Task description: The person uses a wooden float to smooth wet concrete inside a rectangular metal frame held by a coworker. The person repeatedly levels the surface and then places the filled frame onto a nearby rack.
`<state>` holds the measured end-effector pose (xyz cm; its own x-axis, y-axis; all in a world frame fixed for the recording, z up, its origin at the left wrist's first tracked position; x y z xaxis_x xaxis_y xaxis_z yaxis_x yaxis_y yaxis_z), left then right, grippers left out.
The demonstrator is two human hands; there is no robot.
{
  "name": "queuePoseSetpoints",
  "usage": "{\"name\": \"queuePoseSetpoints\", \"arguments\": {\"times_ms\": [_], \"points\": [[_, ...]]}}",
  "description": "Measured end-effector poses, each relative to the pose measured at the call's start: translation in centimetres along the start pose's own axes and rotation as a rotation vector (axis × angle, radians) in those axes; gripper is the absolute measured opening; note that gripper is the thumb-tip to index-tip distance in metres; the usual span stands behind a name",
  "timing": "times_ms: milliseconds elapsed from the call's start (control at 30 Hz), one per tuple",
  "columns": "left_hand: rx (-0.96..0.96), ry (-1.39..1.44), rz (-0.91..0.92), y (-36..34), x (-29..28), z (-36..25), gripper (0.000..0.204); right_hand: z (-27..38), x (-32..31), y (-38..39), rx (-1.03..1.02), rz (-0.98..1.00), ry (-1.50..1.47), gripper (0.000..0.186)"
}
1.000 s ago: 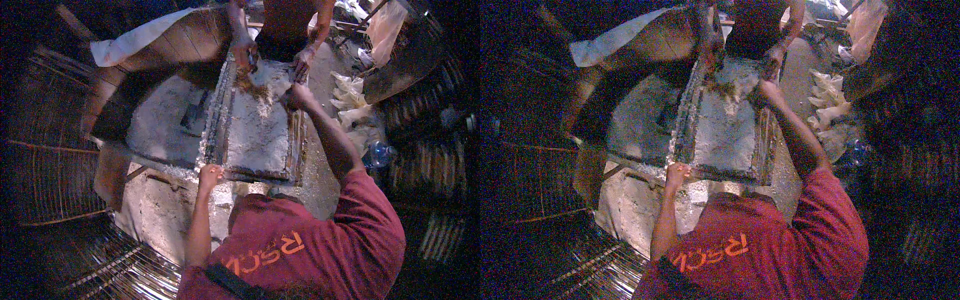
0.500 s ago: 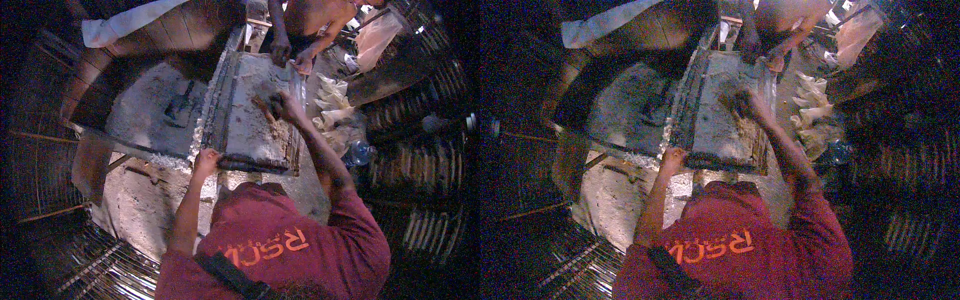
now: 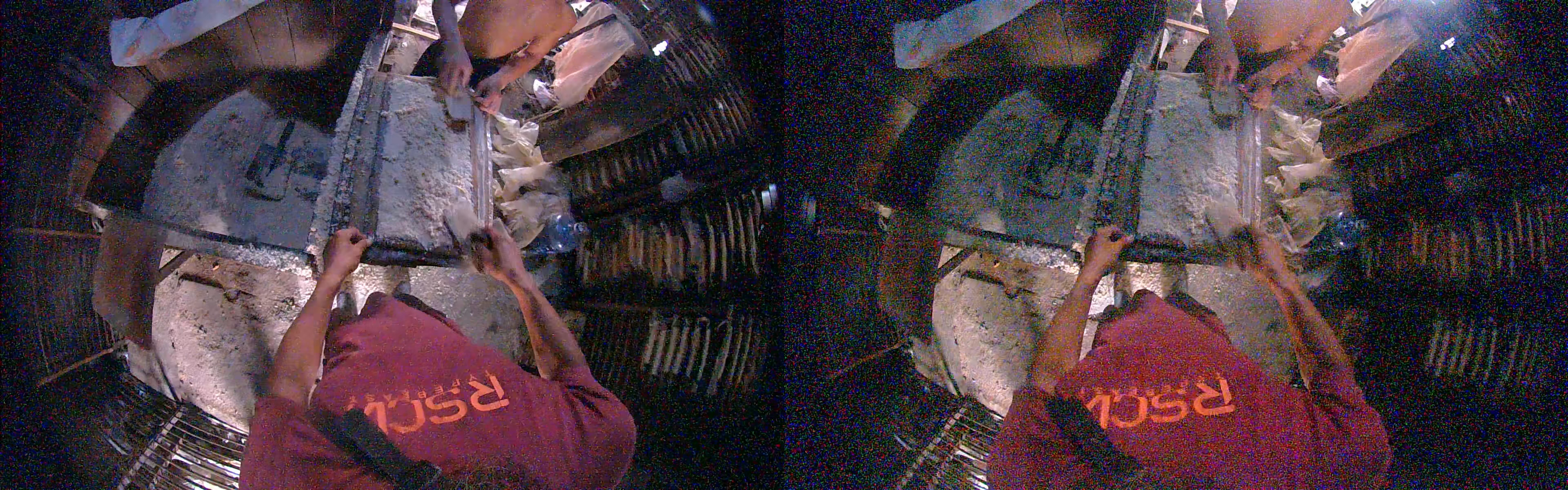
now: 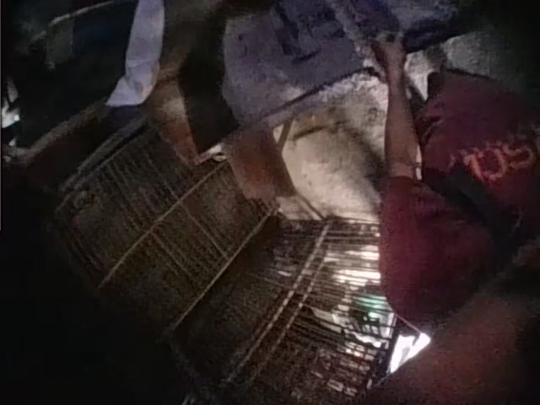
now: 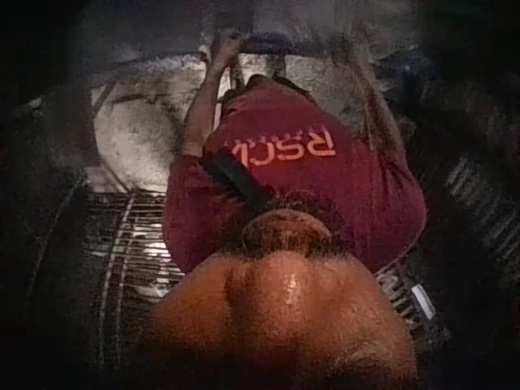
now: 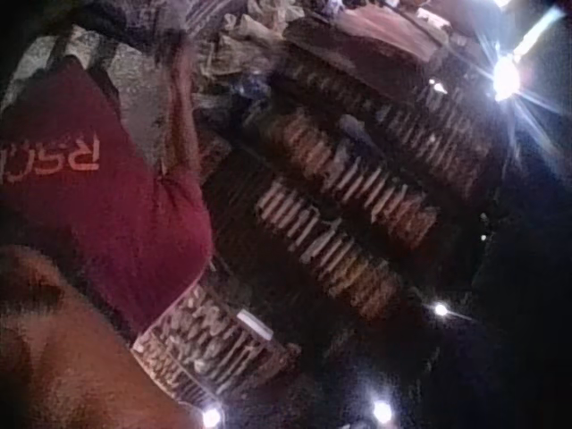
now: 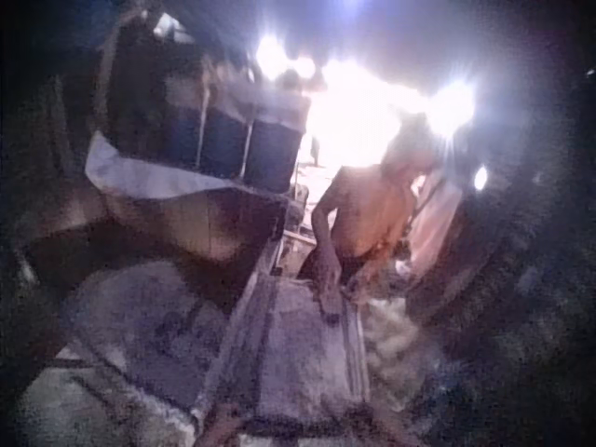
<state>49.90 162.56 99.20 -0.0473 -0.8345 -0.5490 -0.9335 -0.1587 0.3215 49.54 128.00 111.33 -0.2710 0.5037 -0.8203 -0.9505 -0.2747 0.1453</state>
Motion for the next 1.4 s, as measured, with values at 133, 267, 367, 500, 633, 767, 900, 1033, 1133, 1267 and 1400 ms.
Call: {"name": "queuePoseSetpoints", "arguments": {"times_ms": [133, 267, 367, 500, 633, 767, 900, 1033, 1133, 1267, 1400], "points": [[0.036, 0.02, 0.114, -1.0, 0.4, -0.4, 0.025, -0.2, 2.0, -9.7, -0.248, -0.286, -0.315, 0.036], [0.088, 0.031, 0.099, -2.1, 1.3, 1.5, 0.025, 3.6, 6.2, -12.3, -0.139, 0.013, -0.11, 0.034], [0.104, 0.034, 0.039, -3.1, 2.6, 4.1, 0.026, 7.7, 11.4, -5.5, -0.212, 0.05, 0.086, 0.038], [0.056, 0.032, 0.09, -2.3, 2.3, 2.7, 0.028, 6.5, 9.5, -4.3, -0.084, -0.131, 0.154, 0.044], [0.073, -0.027, 0.015, -1.0, 0.6, 0.8, 0.028, -6.0, 3.6, -2.8, 0.074, -0.44, 0.038, 0.037], [0.124, 0.105, -0.015, -0.9, 1.5, 1.6, 0.026, -8.7, 4.4, -7.5, 0.142, -0.413, -0.243, 0.033], [0.059, 0.114, 0.049, -1.3, 1.5, 0.9, 0.025, -0.6, 10.0, -15.2, -0.478, -0.418, 0.113, 0.034], [0.149, 0.275, -0.001, -3.0, 3.0, 4.7, 0.024, 6.7, 11.5, -20.0, -0.176, -0.204, 0.123, 0.038], [0.118, 0.204, -0.037, -3.5, 3.5, 6.5, 0.023, 4.4, 7.4, -18.6, -0.163, -0.344, 0.175, 0.033], [0.156, 0.307, 0.082, -2.8, 3.5, 3.0, 0.021, -8.3, 3.8, -12.1, 0.065, -0.452, -0.128, 0.023], [0.281, 0.337, 0.036, -2.6, 3.2, 2.8, 0.019, -2.2, 7.6, -7.1, -0.044, -0.336, -0.227, 0.023]]}}
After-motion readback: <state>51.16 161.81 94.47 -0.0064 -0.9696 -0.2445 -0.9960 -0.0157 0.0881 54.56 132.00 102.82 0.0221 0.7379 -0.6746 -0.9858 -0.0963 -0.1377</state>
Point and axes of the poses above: each hand's wrist, its own y-axis away from the middle knuckle, its own x-axis out of the palm, z = x × y, the point moved 4 cm from there along -y, towards the middle knuckle, and after that the axes turned 9 degrees about -x, right-handed, at the moved point
